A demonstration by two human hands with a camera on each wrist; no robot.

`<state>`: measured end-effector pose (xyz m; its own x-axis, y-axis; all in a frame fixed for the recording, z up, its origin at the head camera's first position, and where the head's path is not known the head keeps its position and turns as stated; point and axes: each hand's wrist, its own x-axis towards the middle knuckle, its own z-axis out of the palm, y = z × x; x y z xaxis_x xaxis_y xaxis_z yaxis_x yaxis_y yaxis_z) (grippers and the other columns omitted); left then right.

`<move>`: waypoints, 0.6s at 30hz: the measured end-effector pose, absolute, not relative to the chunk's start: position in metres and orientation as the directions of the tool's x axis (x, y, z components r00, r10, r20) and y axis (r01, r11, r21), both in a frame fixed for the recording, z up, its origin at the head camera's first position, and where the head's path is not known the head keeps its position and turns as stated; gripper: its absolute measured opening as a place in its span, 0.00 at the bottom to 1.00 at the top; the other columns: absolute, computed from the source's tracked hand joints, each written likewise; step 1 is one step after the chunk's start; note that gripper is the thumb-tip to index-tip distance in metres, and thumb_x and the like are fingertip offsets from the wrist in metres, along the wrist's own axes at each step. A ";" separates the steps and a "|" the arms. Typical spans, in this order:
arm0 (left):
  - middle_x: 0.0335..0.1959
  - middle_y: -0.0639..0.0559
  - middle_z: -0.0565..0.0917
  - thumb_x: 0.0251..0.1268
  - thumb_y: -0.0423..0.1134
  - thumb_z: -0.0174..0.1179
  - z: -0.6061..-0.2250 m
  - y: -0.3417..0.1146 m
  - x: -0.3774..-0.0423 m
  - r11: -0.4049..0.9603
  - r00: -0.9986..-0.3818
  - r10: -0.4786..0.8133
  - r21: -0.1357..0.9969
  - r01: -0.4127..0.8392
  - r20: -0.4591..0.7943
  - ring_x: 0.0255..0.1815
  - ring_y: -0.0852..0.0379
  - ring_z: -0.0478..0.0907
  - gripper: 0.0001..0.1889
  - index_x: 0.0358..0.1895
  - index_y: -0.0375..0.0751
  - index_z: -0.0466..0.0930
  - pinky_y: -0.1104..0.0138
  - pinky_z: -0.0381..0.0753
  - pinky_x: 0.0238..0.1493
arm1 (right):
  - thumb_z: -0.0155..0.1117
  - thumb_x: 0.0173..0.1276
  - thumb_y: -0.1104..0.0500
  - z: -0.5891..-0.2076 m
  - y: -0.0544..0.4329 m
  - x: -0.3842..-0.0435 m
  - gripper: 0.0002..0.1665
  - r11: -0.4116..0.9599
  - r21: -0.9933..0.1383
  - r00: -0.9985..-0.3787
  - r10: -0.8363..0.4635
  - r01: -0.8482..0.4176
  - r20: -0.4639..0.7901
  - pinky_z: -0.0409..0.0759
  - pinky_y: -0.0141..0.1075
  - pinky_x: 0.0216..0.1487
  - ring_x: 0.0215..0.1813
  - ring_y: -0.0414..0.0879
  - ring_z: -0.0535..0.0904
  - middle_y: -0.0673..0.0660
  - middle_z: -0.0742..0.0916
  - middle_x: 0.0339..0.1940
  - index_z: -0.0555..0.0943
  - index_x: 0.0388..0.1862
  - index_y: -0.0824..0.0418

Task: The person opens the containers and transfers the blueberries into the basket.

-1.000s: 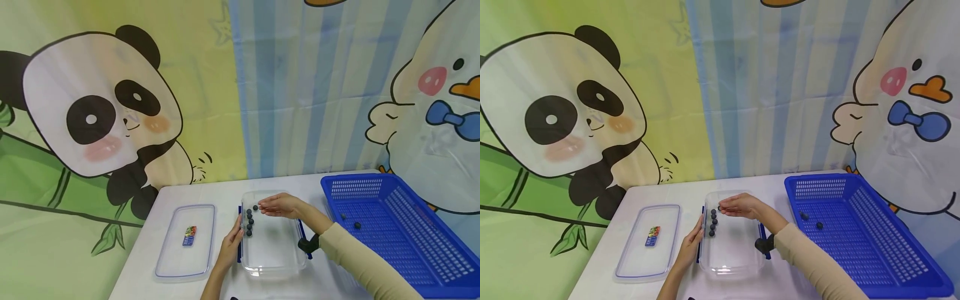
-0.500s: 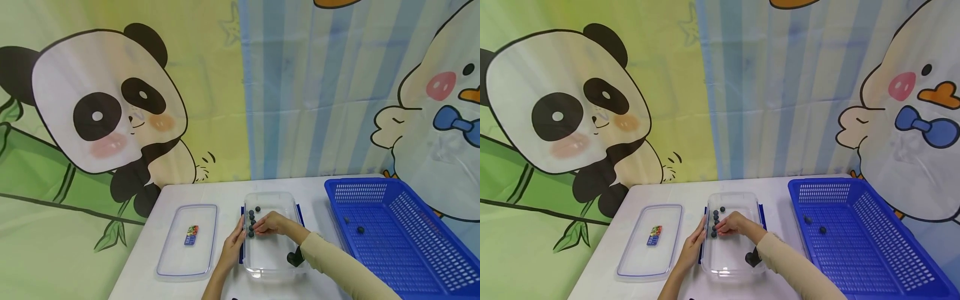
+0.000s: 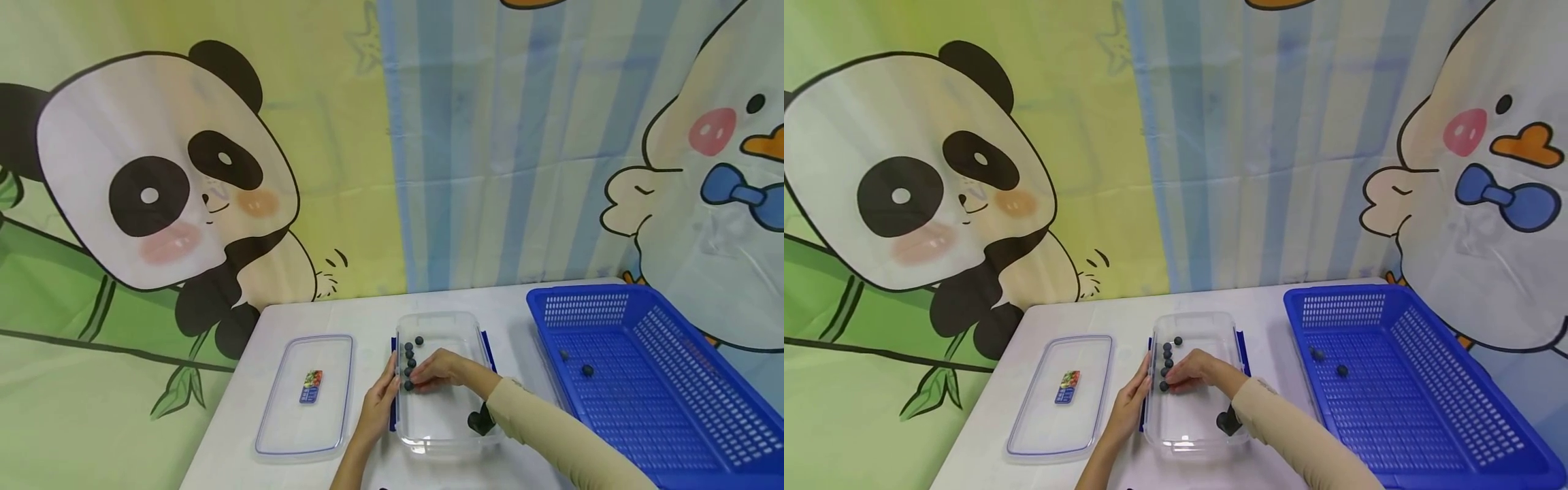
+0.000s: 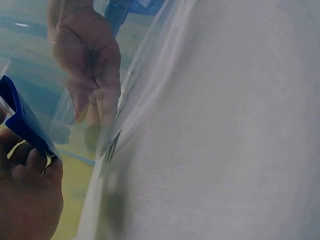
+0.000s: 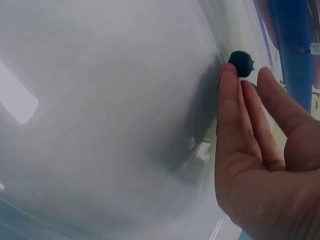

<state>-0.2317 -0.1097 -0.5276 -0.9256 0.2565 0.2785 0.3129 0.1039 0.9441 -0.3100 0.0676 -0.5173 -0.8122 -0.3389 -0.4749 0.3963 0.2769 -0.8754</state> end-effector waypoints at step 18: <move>0.69 0.35 0.52 0.73 0.32 0.42 -0.525 -0.110 -0.229 0.069 -0.906 0.269 0.931 0.358 0.328 0.69 0.40 0.50 0.24 0.69 0.29 0.52 0.76 0.53 0.64 | 0.63 0.59 0.69 -0.490 0.078 -0.305 0.12 0.248 -0.908 -0.741 -0.525 0.339 -0.420 0.82 0.40 0.43 0.39 0.53 0.84 0.65 0.86 0.36 0.82 0.42 0.72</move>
<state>-0.2291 -0.1099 -0.5249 -0.9057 0.2686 0.3280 0.3577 0.0692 0.9313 -0.3055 0.0778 -0.4897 -0.7408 -0.5246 -0.4195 0.3387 0.2476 -0.9077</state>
